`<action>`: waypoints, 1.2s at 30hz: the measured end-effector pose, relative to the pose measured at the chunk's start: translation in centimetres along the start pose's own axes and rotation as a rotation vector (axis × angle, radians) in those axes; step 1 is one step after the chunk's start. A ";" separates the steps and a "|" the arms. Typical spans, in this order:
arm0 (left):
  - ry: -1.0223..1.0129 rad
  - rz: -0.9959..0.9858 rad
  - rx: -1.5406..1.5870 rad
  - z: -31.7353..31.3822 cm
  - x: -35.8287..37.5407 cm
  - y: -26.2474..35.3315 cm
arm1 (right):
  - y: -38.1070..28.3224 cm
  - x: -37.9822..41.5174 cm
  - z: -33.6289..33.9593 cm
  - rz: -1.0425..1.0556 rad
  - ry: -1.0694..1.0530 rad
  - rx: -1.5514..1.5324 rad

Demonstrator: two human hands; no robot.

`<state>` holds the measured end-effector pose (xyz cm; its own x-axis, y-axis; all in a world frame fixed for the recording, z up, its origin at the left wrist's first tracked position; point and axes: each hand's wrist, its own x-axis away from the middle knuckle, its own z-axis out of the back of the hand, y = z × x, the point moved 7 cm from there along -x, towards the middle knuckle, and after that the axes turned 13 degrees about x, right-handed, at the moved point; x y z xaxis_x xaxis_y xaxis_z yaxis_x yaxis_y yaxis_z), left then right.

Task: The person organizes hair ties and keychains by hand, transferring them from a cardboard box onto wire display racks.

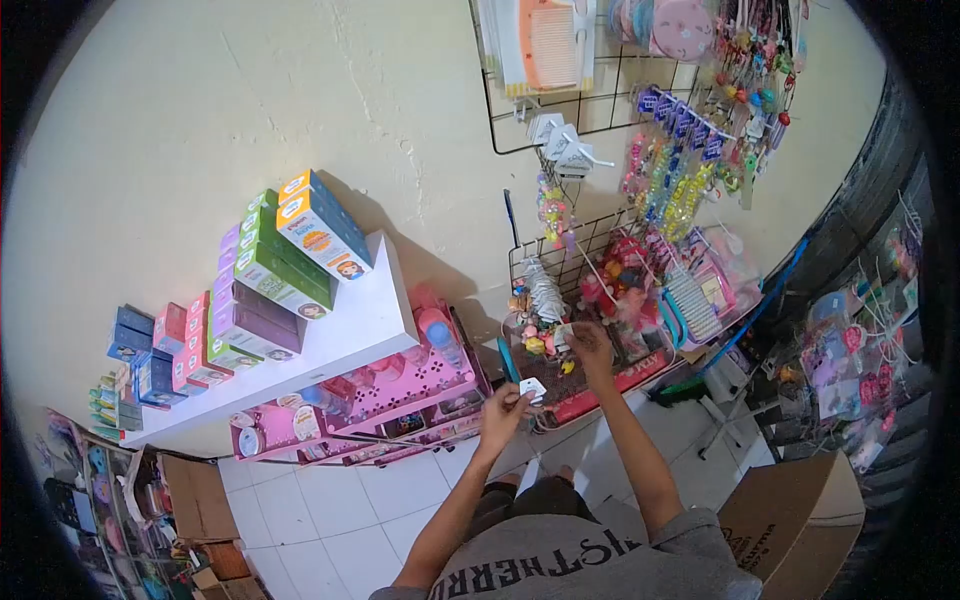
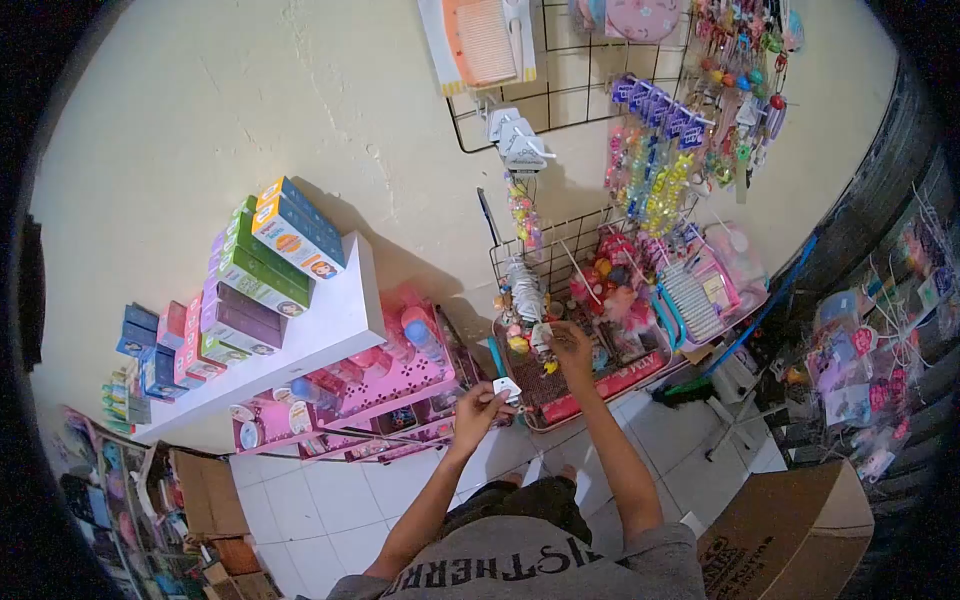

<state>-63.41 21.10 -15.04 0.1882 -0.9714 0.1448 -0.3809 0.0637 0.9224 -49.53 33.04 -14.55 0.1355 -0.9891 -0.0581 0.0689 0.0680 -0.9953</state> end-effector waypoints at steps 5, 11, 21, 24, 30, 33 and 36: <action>-0.029 -0.080 -0.052 -1.3 -1.5 0.8 | -0.1 -0.1 0.2 0.012 0.011 -0.119; -0.005 -0.100 -0.024 -2.5 -3.5 1.2 | -0.6 -1.2 -0.1 0.158 0.065 0.117; 0.002 -0.240 -0.216 -4.1 -7.2 1.8 | -0.6 -6.1 -1.1 0.200 0.126 0.269; 0.017 -0.239 -0.194 -4.7 -7.6 2.0 | -1.2 -6.3 -1.2 0.215 0.055 0.333; 0.060 -0.328 -0.353 -4.5 -8.7 0.8 | -1.0 -6.6 -0.9 0.273 0.056 0.469; 0.058 -0.321 -0.338 -4.1 -9.8 -0.2 | -1.1 -6.3 -0.5 0.301 0.057 0.481; 0.104 -0.397 -0.401 -3.6 -10.5 0.7 | -1.4 -5.7 -0.1 0.260 -0.106 0.435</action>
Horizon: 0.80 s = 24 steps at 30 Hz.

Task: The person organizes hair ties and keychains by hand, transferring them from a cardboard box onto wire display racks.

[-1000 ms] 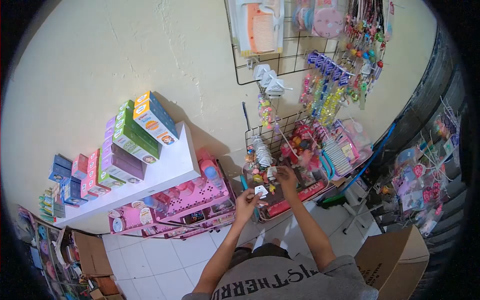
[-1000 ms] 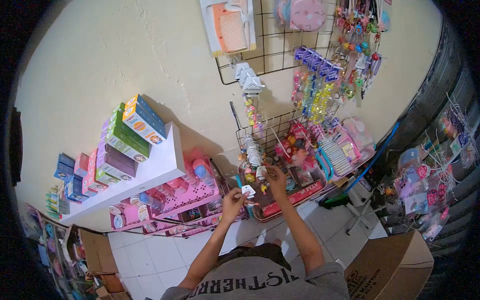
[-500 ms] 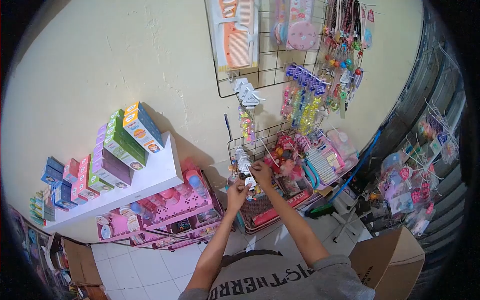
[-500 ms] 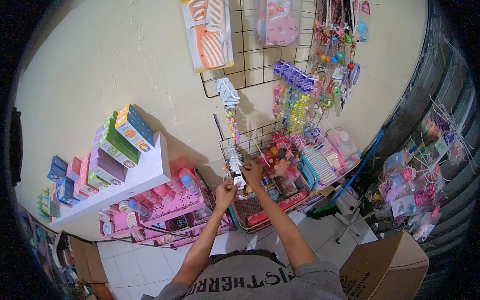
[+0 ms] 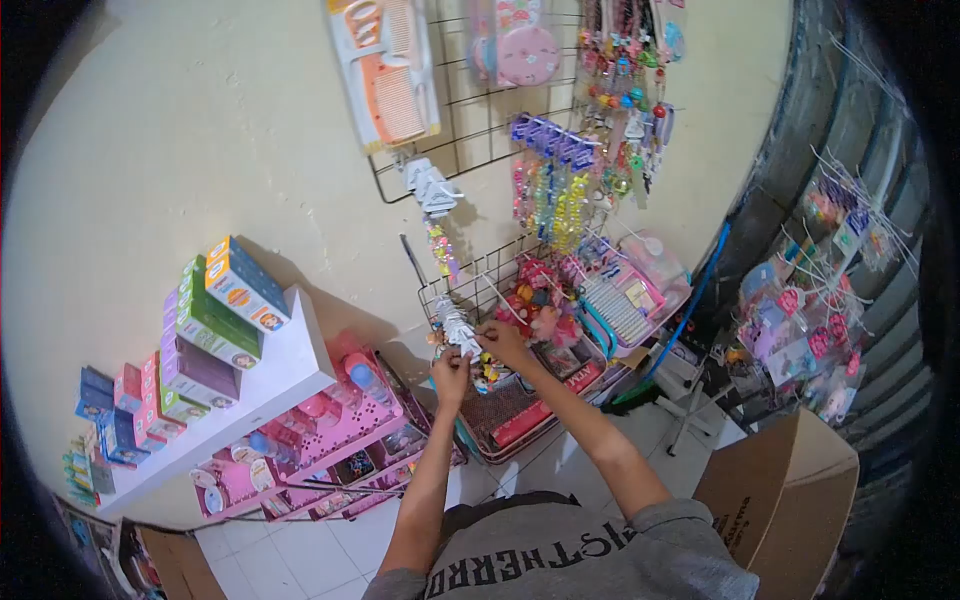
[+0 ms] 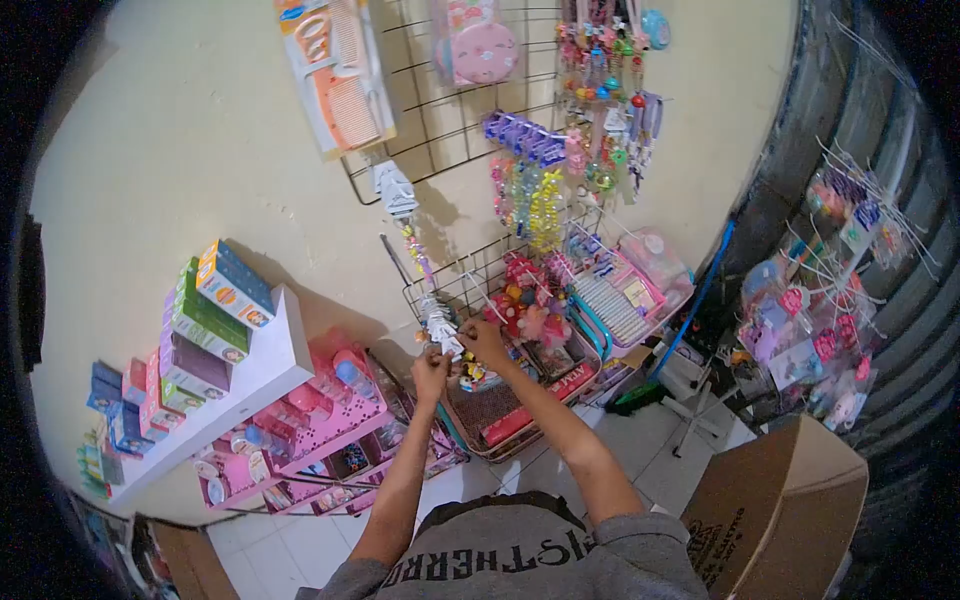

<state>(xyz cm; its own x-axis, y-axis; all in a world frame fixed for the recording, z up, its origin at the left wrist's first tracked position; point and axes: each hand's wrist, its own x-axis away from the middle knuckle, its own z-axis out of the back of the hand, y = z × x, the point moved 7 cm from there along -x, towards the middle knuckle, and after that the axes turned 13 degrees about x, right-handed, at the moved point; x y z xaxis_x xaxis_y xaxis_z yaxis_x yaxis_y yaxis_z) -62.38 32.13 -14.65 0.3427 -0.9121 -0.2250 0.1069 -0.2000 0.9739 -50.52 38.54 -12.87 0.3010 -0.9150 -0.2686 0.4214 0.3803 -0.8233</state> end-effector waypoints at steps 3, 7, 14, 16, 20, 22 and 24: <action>0.037 0.007 -0.045 0.4 -1.2 0.6 | -0.1 1.3 2.3 0.016 -0.223 0.383; 0.155 0.073 -0.196 1.3 -1.6 1.1 | -3.6 6.0 8.0 0.029 -0.739 0.471; 0.139 0.081 0.172 0.1 1.9 -4.6 | -9.9 18.3 26.0 -0.073 -0.381 0.632; 0.227 -0.299 0.253 -3.7 5.9 -1.9 | -12.8 23.6 31.3 -0.165 -0.226 0.535; -0.340 -0.312 0.400 -18.1 14.4 8.6 | -15.6 36.0 39.5 -0.356 0.085 0.278; -0.606 -0.319 0.751 -23.9 18.3 17.9 | -15.6 42.0 41.2 -0.441 0.188 0.231; -0.823 -0.273 0.916 -28.3 23.1 27.0 | -13.8 48.8 43.0 -0.596 0.449 0.076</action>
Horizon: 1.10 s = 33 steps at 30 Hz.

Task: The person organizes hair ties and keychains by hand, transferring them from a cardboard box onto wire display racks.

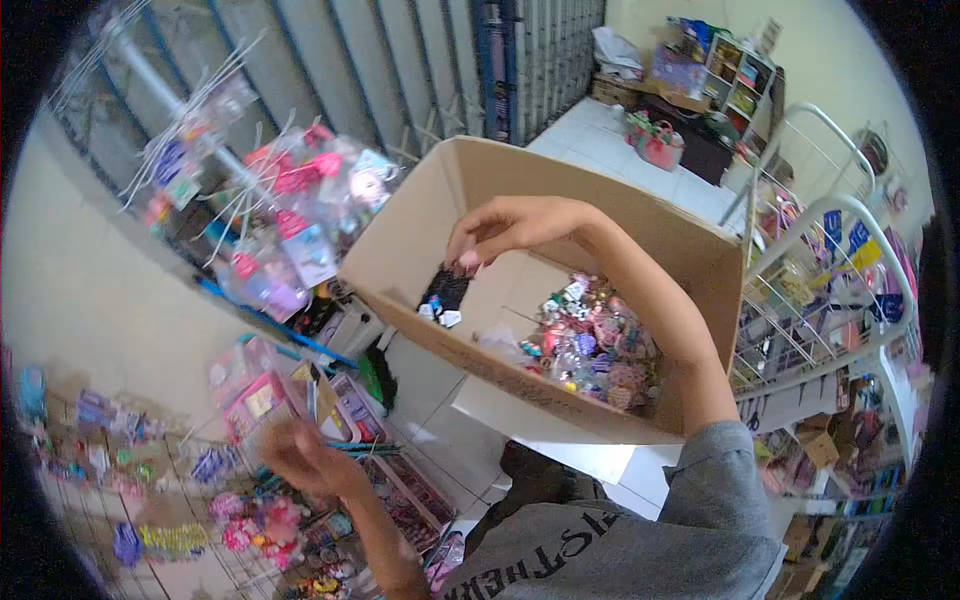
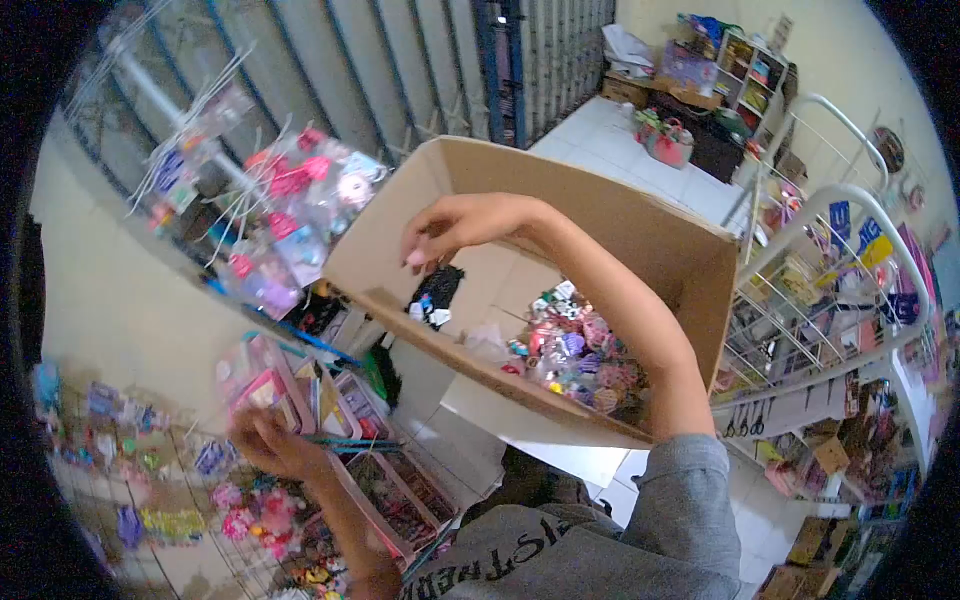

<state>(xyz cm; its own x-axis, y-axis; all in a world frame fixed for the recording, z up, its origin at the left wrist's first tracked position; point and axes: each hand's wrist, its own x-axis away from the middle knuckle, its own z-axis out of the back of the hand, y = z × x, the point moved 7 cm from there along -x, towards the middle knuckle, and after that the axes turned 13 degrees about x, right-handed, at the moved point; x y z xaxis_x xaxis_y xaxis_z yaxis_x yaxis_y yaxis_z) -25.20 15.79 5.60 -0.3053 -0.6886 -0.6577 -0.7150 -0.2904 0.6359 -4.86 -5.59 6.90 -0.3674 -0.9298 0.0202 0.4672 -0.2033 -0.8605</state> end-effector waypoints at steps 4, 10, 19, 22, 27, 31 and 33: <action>-0.791 0.131 -0.117 -21.5 -1.0 -2.0 | 13.2 5.2 4.8 -0.321 0.254 0.083; -1.739 0.378 -0.666 -33.2 14.1 -22.8 | 32.2 12.0 2.8 -0.804 0.466 0.601; -2.127 0.697 -0.760 -28.9 31.8 -31.8 | 37.7 15.2 -3.6 -0.883 0.352 1.135; -2.020 0.610 -0.683 -28.7 35.5 -33.4 | 38.1 16.3 -3.2 -1.001 0.358 1.018; -1.944 0.444 -0.539 -29.0 37.3 -32.5 | 36.7 16.7 -2.2 -0.984 0.331 1.027; -1.808 0.673 -0.406 -29.3 34.9 -33.1 | 34.8 16.5 -1.2 -0.887 0.267 0.888; -1.827 0.564 -0.457 -30.0 33.1 -33.3 | 33.3 16.6 -0.4 -0.744 0.417 1.008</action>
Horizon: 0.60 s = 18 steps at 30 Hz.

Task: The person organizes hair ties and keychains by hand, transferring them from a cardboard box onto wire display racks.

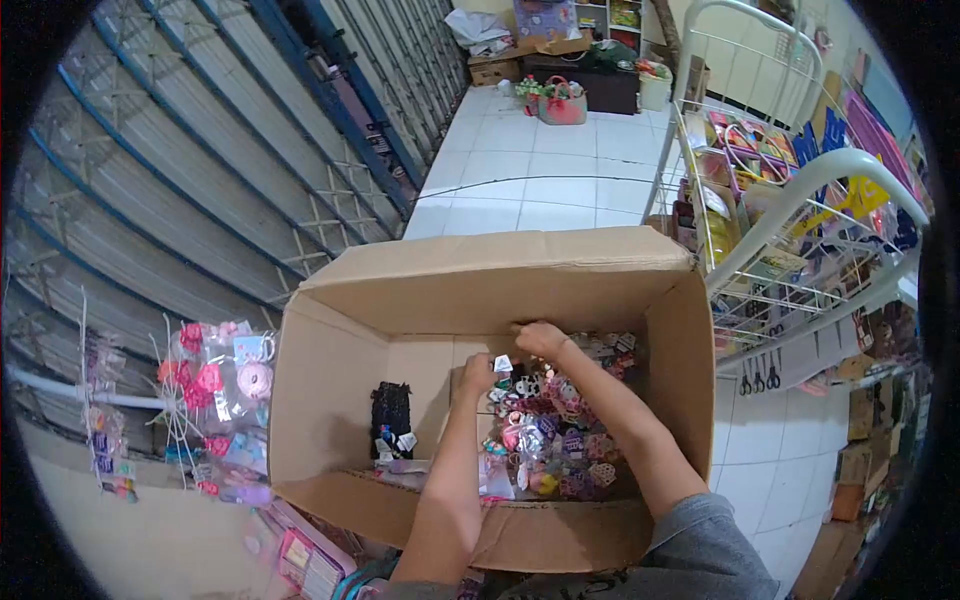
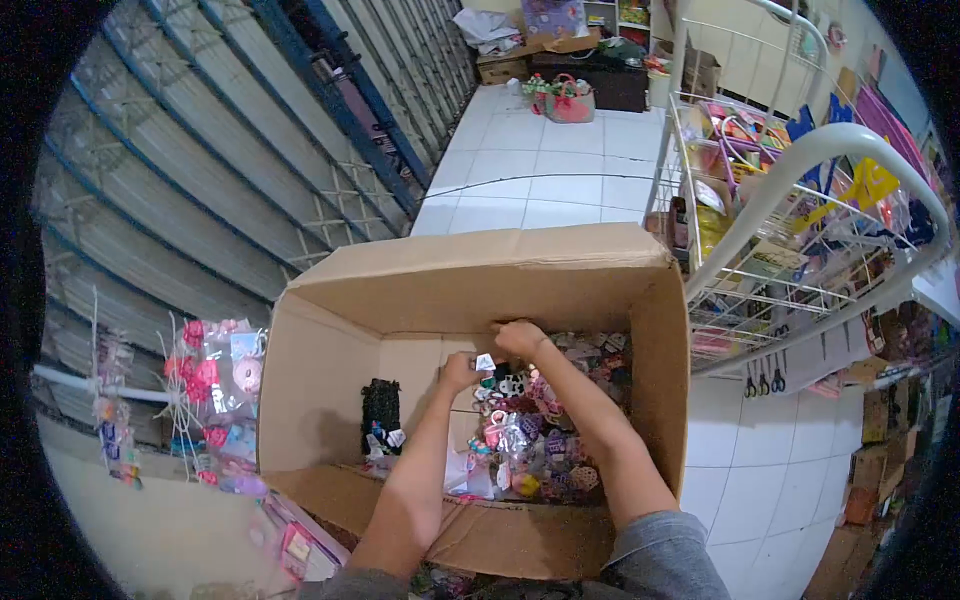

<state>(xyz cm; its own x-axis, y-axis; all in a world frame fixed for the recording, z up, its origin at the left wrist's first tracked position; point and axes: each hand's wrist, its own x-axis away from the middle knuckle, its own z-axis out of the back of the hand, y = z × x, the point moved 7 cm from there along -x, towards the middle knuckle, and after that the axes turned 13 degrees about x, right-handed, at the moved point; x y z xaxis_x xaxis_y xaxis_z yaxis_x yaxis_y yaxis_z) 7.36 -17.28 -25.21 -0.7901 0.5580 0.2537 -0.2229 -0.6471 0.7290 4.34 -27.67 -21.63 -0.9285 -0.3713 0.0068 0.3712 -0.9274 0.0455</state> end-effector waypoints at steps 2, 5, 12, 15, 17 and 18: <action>-0.057 -0.082 -0.077 1.8 0.0 1.2 | -0.4 -0.6 -0.3 0.021 -0.002 -0.038; -0.028 -0.060 0.077 5.7 1.4 3.2 | -1.4 -1.5 4.0 0.028 0.079 -0.006; 0.116 -0.005 0.098 16.4 8.4 8.1 | -4.4 -4.1 15.1 0.024 0.211 -0.057; 0.267 -0.147 0.213 20.7 12.6 9.3 | -6.4 -3.8 21.8 0.063 0.314 -0.107; 0.378 -0.147 0.188 23.4 16.2 10.5 | -7.8 -3.4 25.6 0.129 0.401 -0.165; 0.462 -0.157 0.174 24.7 18.1 11.2 | -8.5 -3.1 27.5 0.169 0.471 -0.218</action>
<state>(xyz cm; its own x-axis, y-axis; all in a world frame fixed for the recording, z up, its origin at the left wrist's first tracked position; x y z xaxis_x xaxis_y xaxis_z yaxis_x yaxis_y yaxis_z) 4.63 -1.58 3.31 -0.9331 0.3286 -0.1459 -0.2920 -0.4560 0.8407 3.74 -17.42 5.46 -0.7694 -0.4494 -0.4540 0.5546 -0.8225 -0.1258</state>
